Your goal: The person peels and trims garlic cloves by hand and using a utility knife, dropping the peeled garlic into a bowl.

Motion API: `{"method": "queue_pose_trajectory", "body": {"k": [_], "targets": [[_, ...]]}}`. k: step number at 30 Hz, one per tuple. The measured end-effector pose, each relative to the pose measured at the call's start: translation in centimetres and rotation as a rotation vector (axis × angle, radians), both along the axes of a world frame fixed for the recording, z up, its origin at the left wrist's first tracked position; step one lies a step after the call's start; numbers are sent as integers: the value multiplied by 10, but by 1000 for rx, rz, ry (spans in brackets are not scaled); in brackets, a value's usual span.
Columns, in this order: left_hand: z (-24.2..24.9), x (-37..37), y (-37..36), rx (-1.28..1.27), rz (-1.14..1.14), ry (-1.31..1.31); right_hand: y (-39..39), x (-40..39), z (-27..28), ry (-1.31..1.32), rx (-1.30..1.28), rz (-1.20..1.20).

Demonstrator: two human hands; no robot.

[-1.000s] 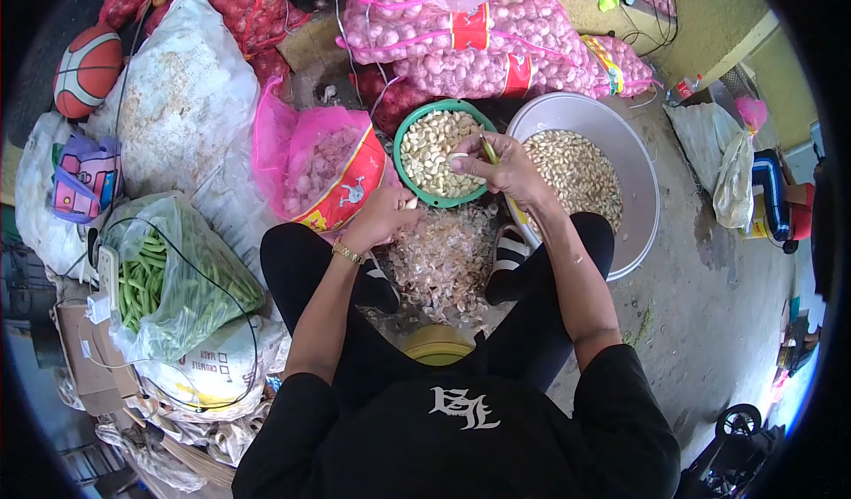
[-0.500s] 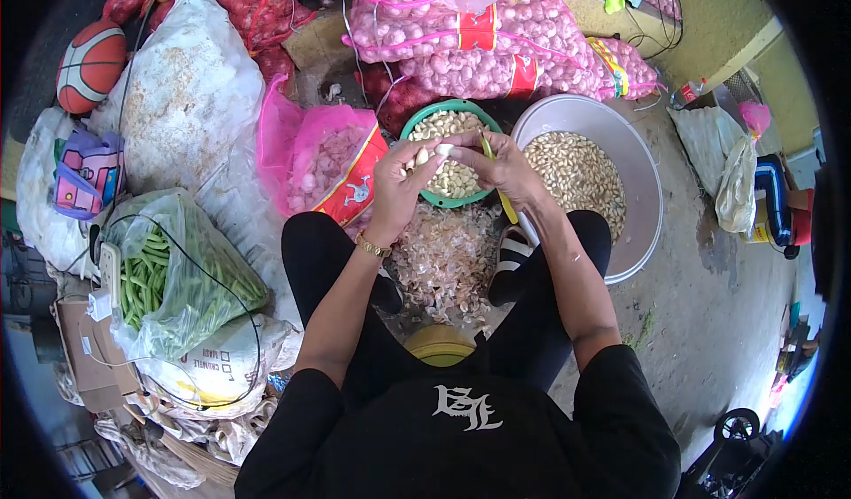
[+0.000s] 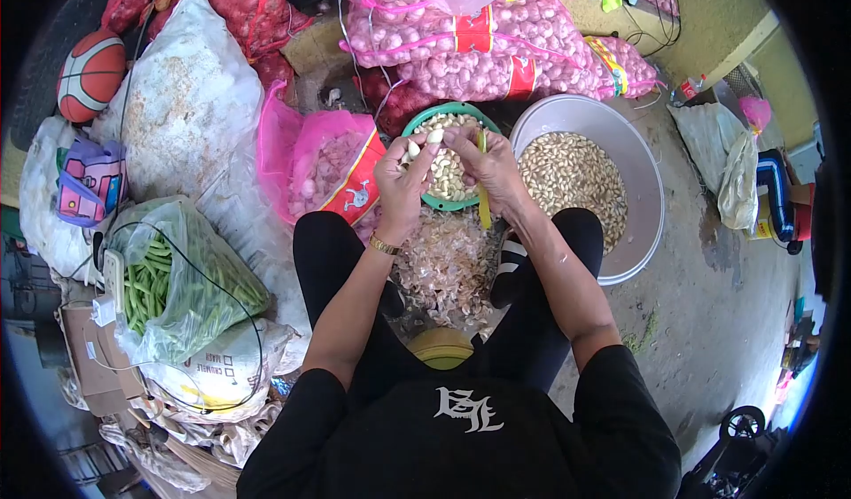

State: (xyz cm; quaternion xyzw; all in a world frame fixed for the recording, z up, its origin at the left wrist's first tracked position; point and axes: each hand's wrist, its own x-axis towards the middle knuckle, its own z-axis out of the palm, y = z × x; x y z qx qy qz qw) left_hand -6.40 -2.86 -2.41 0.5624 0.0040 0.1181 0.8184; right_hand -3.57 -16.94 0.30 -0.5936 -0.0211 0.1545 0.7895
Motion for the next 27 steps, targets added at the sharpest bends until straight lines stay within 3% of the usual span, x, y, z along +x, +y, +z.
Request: {"method": "queue_pose_trajectory", "body": {"k": [3,11,17,21,23,27], "targets": [[1,0,0,29,-19,-9,-1,-1,2,-10,11,-12],[-1,-4,-9,-213,-79,120,1,-3,3,-106,-93,-51],[-3,-4,-11,-151,-87,131,5,-2,3,-248,-96,-117],[-3,-2,-9,-223,-120,150,5,-1,7,-224,-181,-126],[-3,-1,-6,-397,-148,233,5,-3,12,-201,-139,-73],[-6,2,-2,-417,-165,236,7,-7,17,-183,-155,-52]]}}
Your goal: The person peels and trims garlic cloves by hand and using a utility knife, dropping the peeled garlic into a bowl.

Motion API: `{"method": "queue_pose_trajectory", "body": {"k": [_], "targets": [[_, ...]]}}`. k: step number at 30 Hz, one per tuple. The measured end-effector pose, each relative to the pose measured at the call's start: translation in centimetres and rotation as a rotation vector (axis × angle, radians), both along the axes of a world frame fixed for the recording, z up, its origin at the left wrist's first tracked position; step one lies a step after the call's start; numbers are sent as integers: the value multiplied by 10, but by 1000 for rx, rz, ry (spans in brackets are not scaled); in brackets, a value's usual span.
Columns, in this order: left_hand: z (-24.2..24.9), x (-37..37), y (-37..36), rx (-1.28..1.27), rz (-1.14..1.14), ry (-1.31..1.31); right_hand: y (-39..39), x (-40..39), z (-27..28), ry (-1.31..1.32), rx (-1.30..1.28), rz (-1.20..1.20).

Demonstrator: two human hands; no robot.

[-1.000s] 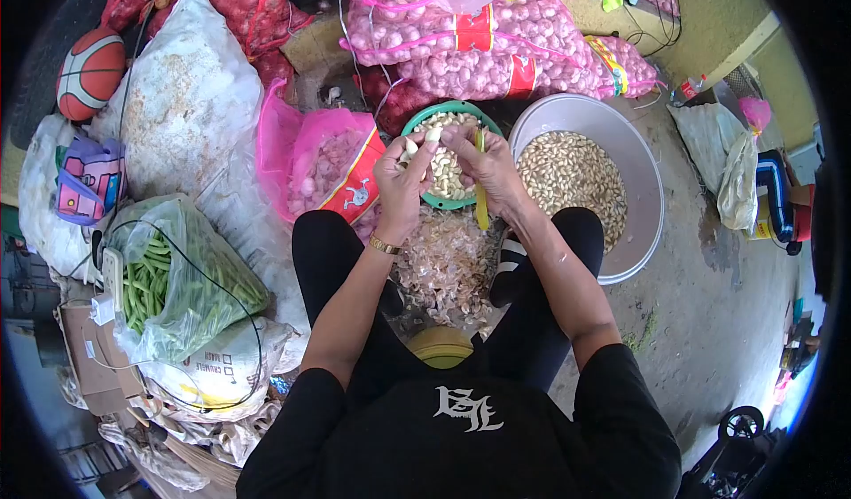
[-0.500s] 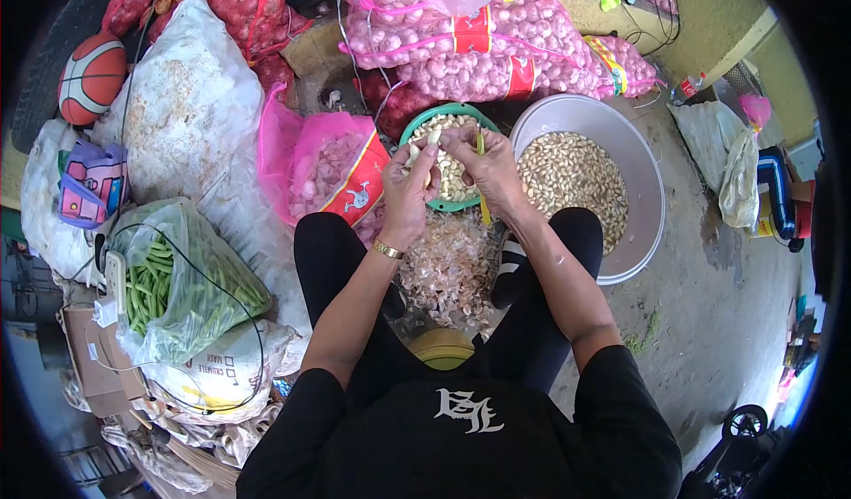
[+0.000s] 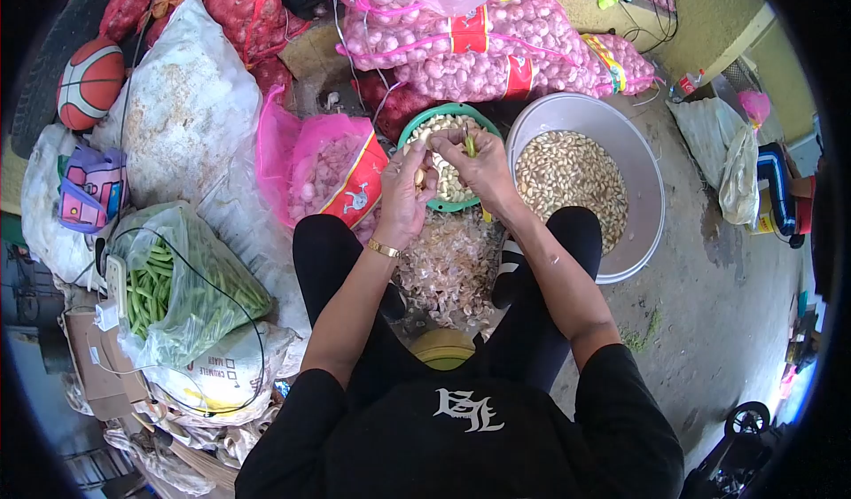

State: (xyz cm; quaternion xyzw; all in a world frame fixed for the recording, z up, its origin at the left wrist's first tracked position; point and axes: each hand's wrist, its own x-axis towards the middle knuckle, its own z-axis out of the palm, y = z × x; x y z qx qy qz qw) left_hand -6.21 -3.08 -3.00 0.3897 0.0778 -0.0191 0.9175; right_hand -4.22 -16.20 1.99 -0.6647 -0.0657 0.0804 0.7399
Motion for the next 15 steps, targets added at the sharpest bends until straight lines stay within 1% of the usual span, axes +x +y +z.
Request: {"method": "queue_pose_trajectory", "body": {"k": [3,5,8,11,15], "targets": [[-1,0,-1,26,7,-34,1,2,-7,-60,-36,-10],[0,-2,-3,63,39,-44,3,6,-19,-235,-82,-68],[1,-2,-4,117,84,-38,2,10,-30,-307,-143,-91],[2,-1,-5,126,90,-48,4,7,-23,-277,-105,-88],[0,-2,-7,182,96,-85,4,10,-30,-309,-142,-120]]}}
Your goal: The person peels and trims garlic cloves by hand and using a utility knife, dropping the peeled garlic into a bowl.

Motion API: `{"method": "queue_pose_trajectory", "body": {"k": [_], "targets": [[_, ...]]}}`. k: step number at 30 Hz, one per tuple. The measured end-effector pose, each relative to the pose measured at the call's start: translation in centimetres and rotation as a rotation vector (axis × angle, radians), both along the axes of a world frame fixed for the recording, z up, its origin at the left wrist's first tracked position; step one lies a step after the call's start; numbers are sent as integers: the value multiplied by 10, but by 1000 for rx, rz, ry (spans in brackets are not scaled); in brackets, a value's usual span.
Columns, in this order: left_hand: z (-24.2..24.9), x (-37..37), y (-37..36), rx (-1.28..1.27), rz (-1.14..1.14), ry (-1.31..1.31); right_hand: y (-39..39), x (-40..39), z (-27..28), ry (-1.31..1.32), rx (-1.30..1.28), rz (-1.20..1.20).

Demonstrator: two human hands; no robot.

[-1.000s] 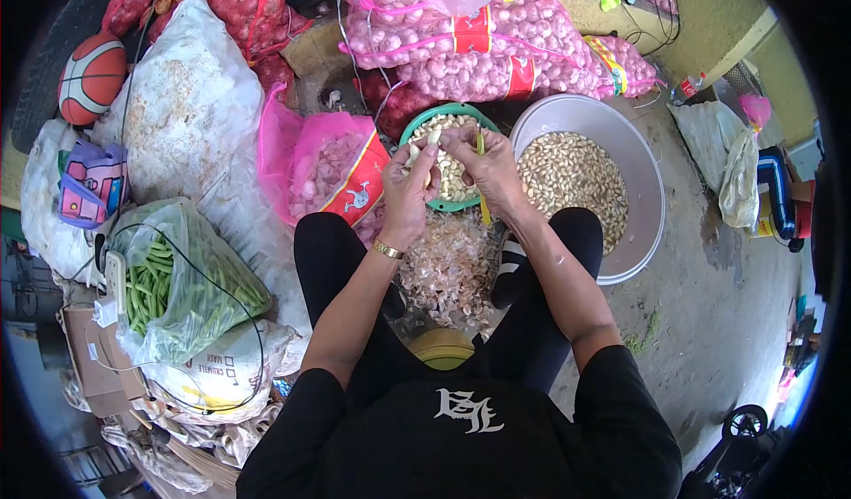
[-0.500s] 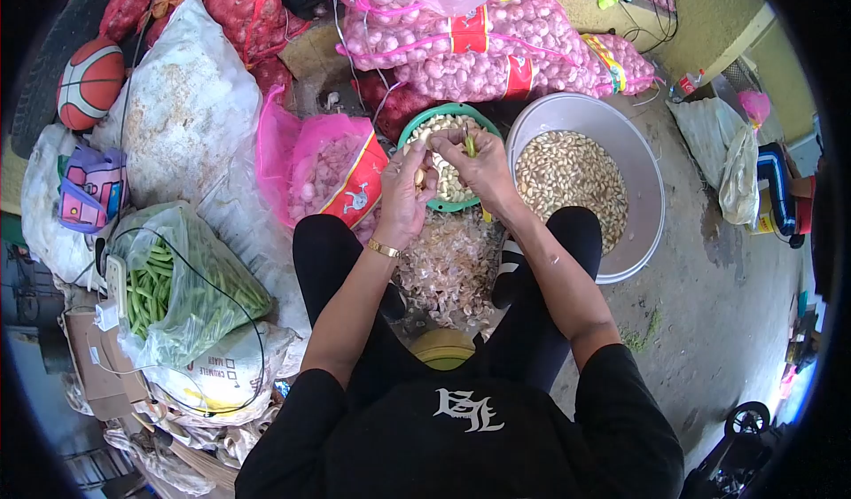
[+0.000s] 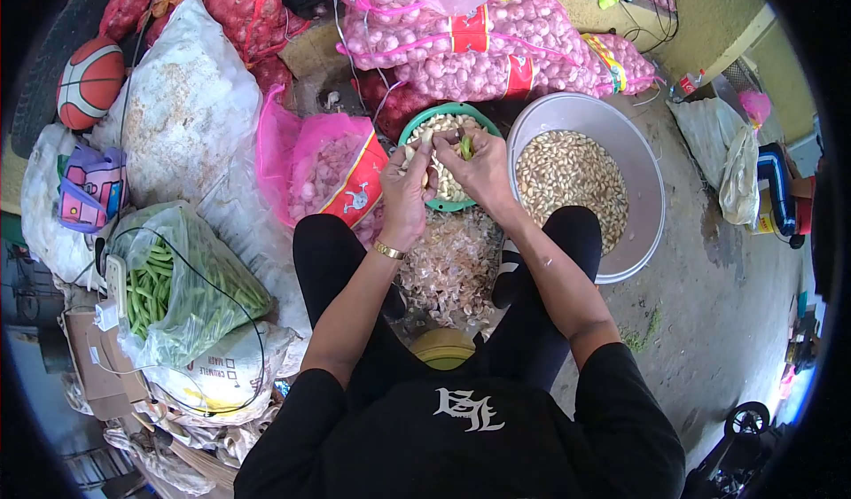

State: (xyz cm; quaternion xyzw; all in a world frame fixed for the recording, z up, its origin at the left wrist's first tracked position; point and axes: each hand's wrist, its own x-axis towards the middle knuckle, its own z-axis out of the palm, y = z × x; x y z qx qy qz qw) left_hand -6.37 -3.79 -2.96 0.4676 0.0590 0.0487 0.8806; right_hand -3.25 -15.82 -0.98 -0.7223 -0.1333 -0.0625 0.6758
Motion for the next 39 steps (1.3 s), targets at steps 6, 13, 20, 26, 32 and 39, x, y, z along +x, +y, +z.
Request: {"method": "queue_pose_trajectory", "body": {"k": [6,13,20,26,32,39], "targets": [[-1,3,-1,-13,58,-8,0,-7,18,39,40,55],[0,0,0,54,80,-12,0,-5,15,192,73,74],[-4,2,-1,240,105,-108,0,2,3,119,62,-14],[-3,2,-3,87,44,-24,-2,7,-4,142,6,6],[-5,3,2,106,91,-48,2,-4,13,62,89,43],[-16,9,6,366,155,-153,1,1,2,152,79,26]]}}
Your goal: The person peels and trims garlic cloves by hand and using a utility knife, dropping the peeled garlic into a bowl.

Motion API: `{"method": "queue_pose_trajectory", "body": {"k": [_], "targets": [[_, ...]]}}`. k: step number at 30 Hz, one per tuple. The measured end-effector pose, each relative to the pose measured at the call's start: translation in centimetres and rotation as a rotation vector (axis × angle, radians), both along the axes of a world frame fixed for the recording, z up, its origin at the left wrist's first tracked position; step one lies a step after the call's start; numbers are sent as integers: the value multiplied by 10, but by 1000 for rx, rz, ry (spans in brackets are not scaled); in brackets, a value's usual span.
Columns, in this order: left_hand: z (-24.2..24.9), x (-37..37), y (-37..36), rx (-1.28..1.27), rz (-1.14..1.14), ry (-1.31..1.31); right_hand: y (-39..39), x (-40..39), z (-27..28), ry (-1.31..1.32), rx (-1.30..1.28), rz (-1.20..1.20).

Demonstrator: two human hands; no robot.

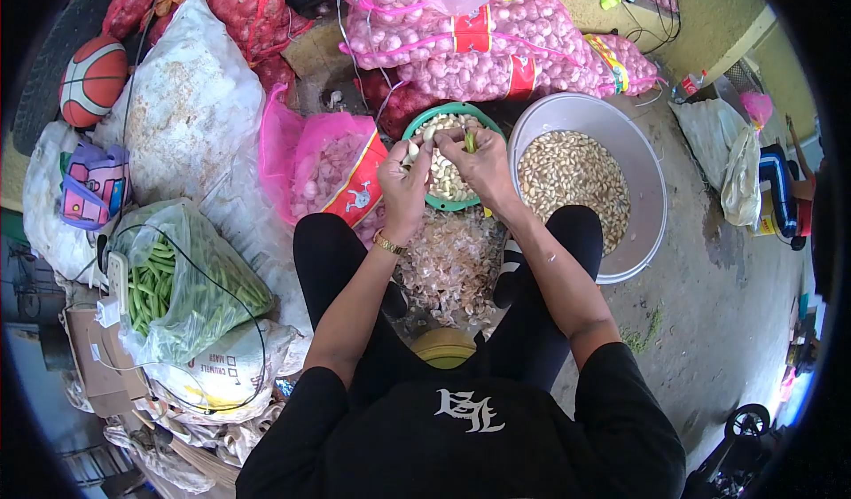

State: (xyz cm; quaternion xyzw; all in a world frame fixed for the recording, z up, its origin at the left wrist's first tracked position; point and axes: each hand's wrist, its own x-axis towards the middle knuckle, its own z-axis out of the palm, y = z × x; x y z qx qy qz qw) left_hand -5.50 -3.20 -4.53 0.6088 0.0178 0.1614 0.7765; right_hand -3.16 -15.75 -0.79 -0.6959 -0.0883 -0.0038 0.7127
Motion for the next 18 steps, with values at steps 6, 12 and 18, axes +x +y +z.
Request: {"method": "queue_pose_trajectory", "body": {"k": [6,12,18], "targets": [[4,-3,-1,154,3,-7,-3,6,-8,-105,-58,-67],[13,-5,-1,-61,-74,77,-1,6,-10,-130,-194,-92],[12,-5,1,-91,-28,23,4,1,-5,-123,5,-38]]}}
